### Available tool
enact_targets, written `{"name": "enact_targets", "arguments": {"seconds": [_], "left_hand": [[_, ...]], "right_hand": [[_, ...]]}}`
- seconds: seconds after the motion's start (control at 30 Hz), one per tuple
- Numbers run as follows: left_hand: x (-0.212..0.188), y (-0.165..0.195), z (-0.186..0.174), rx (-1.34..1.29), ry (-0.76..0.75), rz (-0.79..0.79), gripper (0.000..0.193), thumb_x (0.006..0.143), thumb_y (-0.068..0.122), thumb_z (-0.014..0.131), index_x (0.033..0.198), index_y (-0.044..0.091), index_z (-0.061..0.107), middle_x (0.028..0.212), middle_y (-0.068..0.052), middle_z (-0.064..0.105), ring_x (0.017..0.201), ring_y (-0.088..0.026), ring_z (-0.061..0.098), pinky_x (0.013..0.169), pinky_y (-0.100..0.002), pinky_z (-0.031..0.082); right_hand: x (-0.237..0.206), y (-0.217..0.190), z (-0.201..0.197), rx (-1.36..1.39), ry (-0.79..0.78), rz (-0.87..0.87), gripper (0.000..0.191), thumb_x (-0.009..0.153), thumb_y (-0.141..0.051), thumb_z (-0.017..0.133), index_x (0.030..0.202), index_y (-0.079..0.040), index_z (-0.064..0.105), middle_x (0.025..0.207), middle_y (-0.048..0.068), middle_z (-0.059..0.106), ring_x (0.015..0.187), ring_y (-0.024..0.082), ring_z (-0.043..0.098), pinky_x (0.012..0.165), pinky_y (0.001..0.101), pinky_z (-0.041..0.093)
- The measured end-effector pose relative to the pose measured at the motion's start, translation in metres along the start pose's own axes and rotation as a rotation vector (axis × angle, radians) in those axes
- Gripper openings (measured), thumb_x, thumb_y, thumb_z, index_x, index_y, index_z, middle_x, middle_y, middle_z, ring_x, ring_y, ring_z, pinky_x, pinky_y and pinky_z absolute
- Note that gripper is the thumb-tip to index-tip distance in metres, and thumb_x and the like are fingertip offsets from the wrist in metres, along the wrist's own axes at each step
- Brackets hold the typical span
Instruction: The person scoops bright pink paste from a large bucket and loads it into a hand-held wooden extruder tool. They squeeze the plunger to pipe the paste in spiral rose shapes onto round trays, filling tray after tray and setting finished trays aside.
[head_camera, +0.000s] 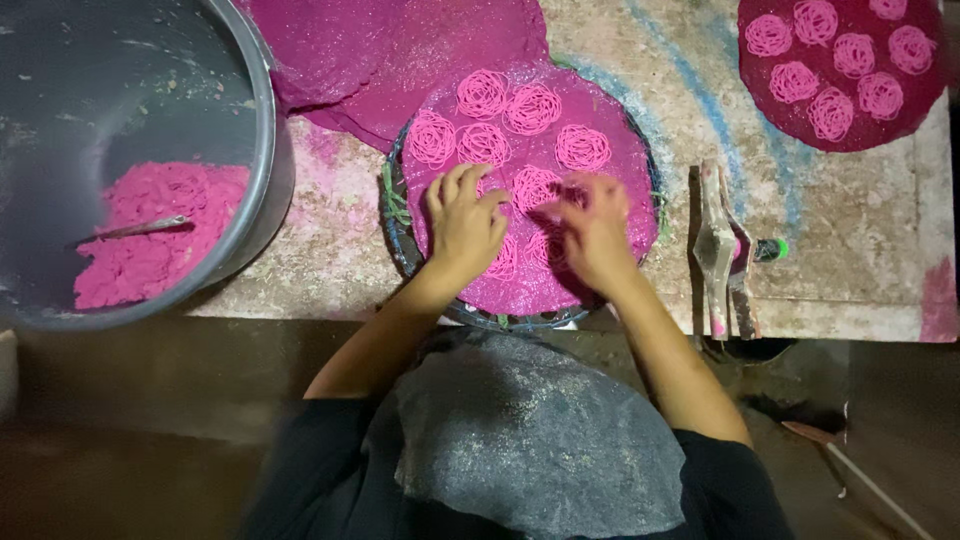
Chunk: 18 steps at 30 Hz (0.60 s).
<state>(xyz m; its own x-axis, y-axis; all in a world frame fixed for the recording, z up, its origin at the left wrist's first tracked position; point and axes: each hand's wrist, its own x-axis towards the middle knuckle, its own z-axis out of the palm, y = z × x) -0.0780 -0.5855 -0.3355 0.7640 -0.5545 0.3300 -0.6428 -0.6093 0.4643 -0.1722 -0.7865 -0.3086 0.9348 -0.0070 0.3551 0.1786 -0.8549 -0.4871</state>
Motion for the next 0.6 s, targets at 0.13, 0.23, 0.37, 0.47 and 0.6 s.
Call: {"name": "enact_targets", "arguments": {"seconds": [0.13,0.23,0.37,0.47,0.6], "left_hand": [[-0.004,-0.003,-0.005,0.001,0.052,0.008,0.028,0.082,0.011,0.069,0.108,0.014,0.077,0.137,-0.014,0.053,0.136,-0.036,0.039,0.115,-0.058,0.022],[-0.003,-0.006,-0.009,0.013,0.074,0.015,0.031,0.082,0.011,0.069,0.112,0.012,0.076,0.137,-0.013,0.054,0.136,-0.035,0.040,0.114,-0.057,0.023],[0.003,-0.006,-0.011,-0.013,0.099,0.021,0.034,0.082,0.009,0.069,0.115,0.012,0.075,0.136,-0.012,0.055,0.136,-0.033,0.042,0.114,-0.056,0.024],[0.007,-0.004,-0.008,-0.014,0.089,0.019,0.033,0.082,0.010,0.069,0.114,0.012,0.075,0.136,-0.013,0.055,0.135,-0.034,0.041,0.113,-0.056,0.024],[0.008,-0.014,-0.012,-0.001,0.080,-0.035,0.034,0.082,0.009,0.067,0.116,0.014,0.075,0.138,-0.013,0.053,0.136,-0.033,0.041,0.114,-0.056,0.022]], "right_hand": [[-0.007,-0.025,0.017,-0.055,-0.058,-0.055,0.027,0.089,-0.013,0.072,0.112,-0.024,0.079,0.139,0.014,0.056,0.130,0.039,0.044,0.108,0.0562,0.032],[-0.006,-0.029,0.015,-0.178,-0.040,-0.022,0.021,0.090,-0.017,0.073,0.110,-0.021,0.078,0.141,0.014,0.056,0.133,0.038,0.044,0.109,0.0567,0.032],[-0.004,-0.029,0.010,-0.184,0.000,0.038,0.028,0.082,-0.016,0.073,0.109,-0.016,0.078,0.139,0.016,0.056,0.130,0.040,0.044,0.105,0.0564,0.032],[-0.003,-0.034,0.018,-0.098,-0.004,-0.042,0.020,0.088,-0.018,0.075,0.107,-0.020,0.079,0.138,0.015,0.057,0.129,0.039,0.044,0.104,0.0558,0.032],[-0.006,-0.022,0.015,-0.146,0.082,0.060,0.029,0.080,-0.004,0.068,0.106,-0.012,0.076,0.135,0.016,0.059,0.129,0.037,0.047,0.106,0.0558,0.033]]}}
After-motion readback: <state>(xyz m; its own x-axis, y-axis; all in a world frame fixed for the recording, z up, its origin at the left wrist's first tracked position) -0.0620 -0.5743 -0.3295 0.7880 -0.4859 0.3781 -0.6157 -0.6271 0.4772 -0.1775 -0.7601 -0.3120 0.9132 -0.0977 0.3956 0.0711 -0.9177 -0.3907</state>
